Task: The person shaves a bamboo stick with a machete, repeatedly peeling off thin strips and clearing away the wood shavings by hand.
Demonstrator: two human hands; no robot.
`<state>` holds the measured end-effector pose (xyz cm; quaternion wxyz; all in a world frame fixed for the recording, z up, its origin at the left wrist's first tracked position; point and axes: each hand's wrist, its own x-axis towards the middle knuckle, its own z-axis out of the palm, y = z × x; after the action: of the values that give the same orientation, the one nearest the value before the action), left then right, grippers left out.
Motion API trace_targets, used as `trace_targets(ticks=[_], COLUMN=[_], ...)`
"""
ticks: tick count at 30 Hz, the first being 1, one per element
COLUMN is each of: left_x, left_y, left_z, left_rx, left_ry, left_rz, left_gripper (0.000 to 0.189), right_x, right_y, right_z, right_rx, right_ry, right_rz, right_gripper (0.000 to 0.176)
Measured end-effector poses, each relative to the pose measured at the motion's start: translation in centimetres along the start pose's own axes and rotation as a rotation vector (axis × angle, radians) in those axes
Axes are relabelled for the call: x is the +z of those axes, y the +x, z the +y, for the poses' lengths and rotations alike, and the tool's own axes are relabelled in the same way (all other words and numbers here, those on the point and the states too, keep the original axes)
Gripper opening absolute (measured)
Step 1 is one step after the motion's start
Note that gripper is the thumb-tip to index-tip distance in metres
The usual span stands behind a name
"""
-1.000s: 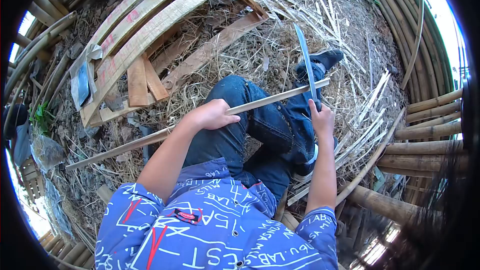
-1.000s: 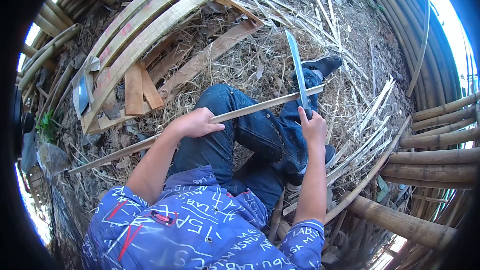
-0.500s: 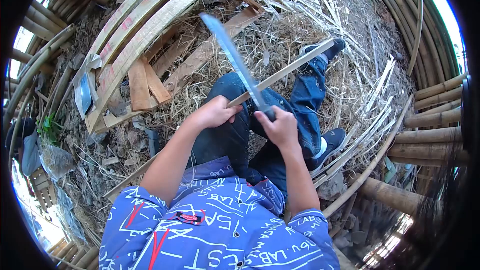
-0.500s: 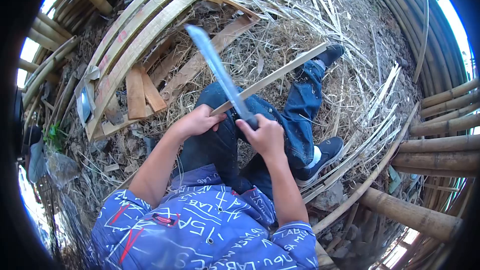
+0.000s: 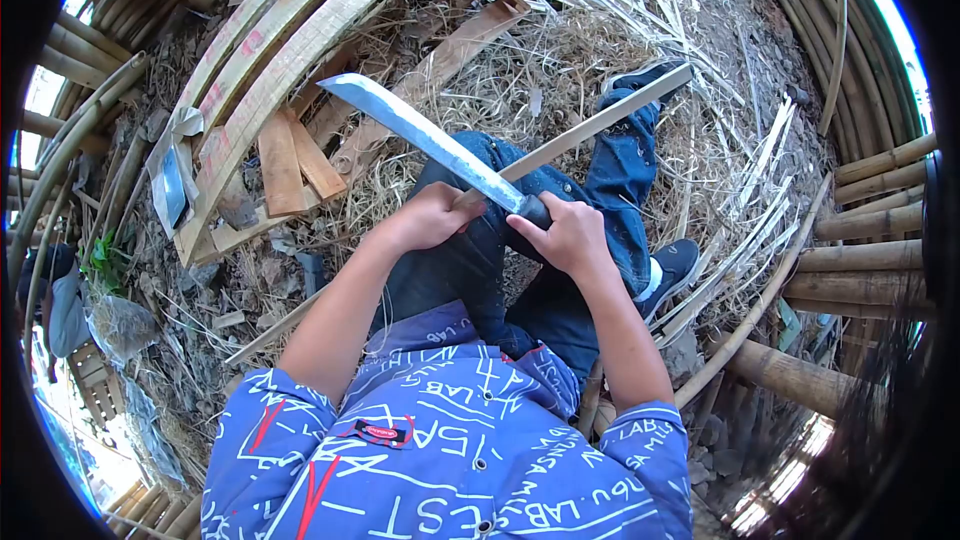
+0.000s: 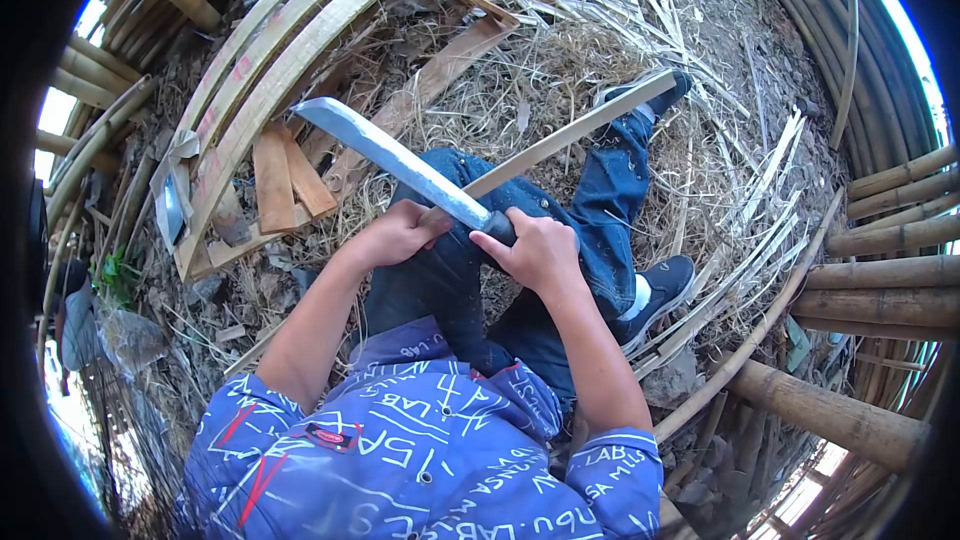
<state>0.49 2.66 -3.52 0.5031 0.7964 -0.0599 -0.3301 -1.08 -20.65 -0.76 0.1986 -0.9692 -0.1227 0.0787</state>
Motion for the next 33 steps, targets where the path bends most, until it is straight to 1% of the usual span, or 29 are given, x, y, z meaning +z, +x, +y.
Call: trace_targets(ticks=[4, 7, 10, 17, 22, 25, 29, 33], left_x=[0.0, -0.1, -0.1, -0.2, -0.1, 0.1, -0.2, -0.1], left_y=[0.1, 0.2, 0.3, 0.2, 0.2, 0.6, 0.3, 0.5], left_z=[-0.2, -0.1, -0.1, 0.6, 0.8, 0.2, 0.5, 0.4], left_rx=[0.004, -0.034, -0.025, -0.044, -0.039, -0.039, -0.031, -0.021], left_ry=[-0.020, -0.009, -0.023, -0.005, -0.046, -0.019, -0.079, -0.018], left_rz=[0.003, -0.010, -0.025, -0.019, -0.035, -0.038, -0.040, -0.043], left_gripper=[0.046, 0.046, 0.047, 0.048, 0.047, 0.045, 0.044, 0.045], right_x=[-0.2, -0.2, -0.6, -0.9, -1.2, -1.4, -1.7, -1.8], right_y=[0.2, 0.1, 0.0, -0.2, -0.6, -0.8, -1.0, -1.3], right_z=[-0.1, 0.7, 0.9, 1.4, 2.1, 2.3, 3.3, 4.2], right_rx=[-0.003, -0.036, -0.025, -0.048, -0.023, -0.045, -0.030, -0.049], right_ry=[-0.038, -0.082, -0.138, -0.170, -0.190, -0.217, -0.213, -0.247], right_rz=[0.005, 0.065, 0.061, 0.110, 0.142, 0.155, 0.169, 0.178], right_gripper=[0.063, 0.063, 0.062, 0.060, 0.059, 0.060, 0.059, 0.059])
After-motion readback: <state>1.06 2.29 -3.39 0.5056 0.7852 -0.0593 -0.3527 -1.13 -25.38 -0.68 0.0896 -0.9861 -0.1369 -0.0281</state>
